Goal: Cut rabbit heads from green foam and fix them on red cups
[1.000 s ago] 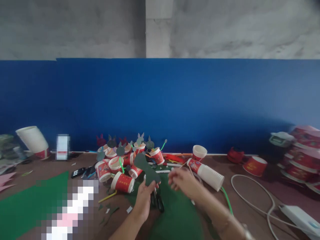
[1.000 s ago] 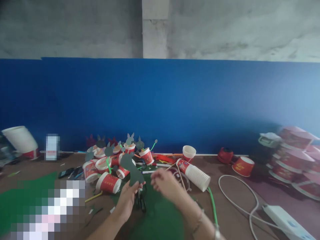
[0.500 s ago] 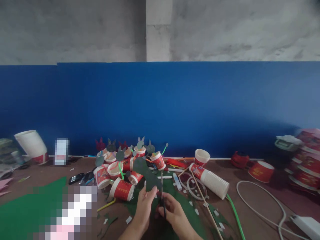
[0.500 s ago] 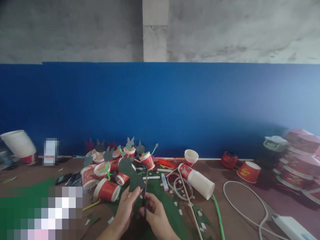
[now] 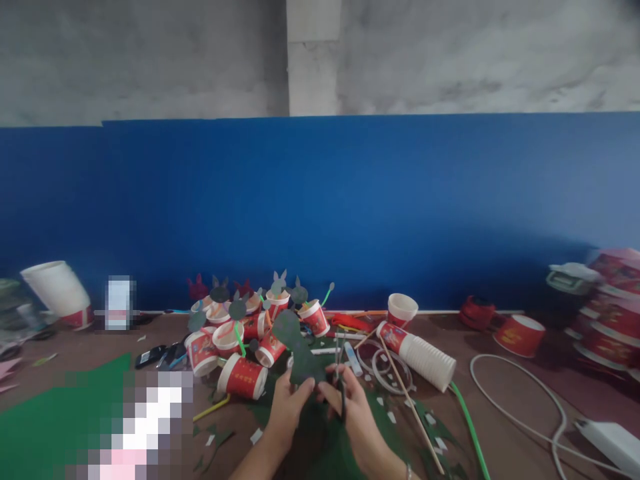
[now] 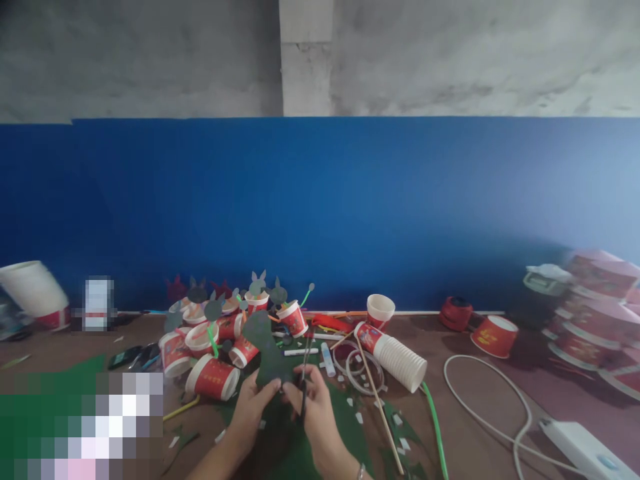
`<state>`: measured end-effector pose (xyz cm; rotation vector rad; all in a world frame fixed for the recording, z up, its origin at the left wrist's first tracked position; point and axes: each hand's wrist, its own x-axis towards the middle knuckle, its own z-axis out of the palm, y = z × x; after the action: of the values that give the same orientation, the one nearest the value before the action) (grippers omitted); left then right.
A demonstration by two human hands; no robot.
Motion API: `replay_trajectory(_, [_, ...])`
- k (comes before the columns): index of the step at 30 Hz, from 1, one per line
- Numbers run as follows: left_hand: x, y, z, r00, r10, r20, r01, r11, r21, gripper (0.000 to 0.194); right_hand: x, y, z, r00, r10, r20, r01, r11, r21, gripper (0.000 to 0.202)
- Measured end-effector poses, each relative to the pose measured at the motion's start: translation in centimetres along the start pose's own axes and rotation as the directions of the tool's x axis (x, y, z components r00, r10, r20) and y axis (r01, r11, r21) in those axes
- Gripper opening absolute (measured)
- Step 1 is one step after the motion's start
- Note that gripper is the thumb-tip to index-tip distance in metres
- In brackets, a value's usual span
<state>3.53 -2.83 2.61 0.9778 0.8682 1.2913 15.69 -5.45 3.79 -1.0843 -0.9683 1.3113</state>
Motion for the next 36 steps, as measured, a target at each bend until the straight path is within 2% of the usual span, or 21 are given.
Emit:
replay_trajectory(4, [0.2,-0.1,0.1,0.999,0.016,0.032,-0.016,1.0,0.02,0.036,1.3,-1.1,-0.4,0.999,0.017,-0.037,-0.017,1.0,0.0,0.037])
replay_trajectory(9, [-0.2,0.2,0.5,0.999,-0.026,0.026,0.028,0.997,-0.076,0.037,1.7,0.8,-0.4,0.994,-0.104,-0.033,0.107,0.988,0.111,0.041])
replay_trajectory(12, [-0.3,0.4,0.7,1.0,-0.024,0.008,0.024,0.998,-0.065,0.038,1.3,1.2,-0.3,0.992,-0.12,-0.03,0.122,0.989,0.08,0.041])
replay_trajectory(14, [-0.3,0.5,0.7,0.999,-0.004,-0.049,0.002,0.999,-0.045,0.034,0.8,1.0,-0.3,0.996,-0.087,0.021,0.086,0.996,0.035,0.038])
replay_trajectory(18, [-0.2,0.8,0.6,0.979,0.058,-0.194,-0.052,0.998,0.036,0.028,-0.4,1.0,-0.1,0.969,0.01,0.248,-0.001,0.999,-0.038,0.035])
replay_trajectory(22, [-0.3,0.9,0.5,0.97,0.098,-0.221,-0.082,0.993,0.084,0.028,-1.1,1.7,0.3,0.936,0.031,0.351,-0.01,0.998,-0.062,0.035])
replay_trajectory(36, [-0.8,-0.1,0.5,0.98,0.099,-0.175,-0.082,0.991,0.103,0.03,-1.0,1.9,0.7,0.949,-0.011,0.314,0.028,0.998,-0.048,0.043])
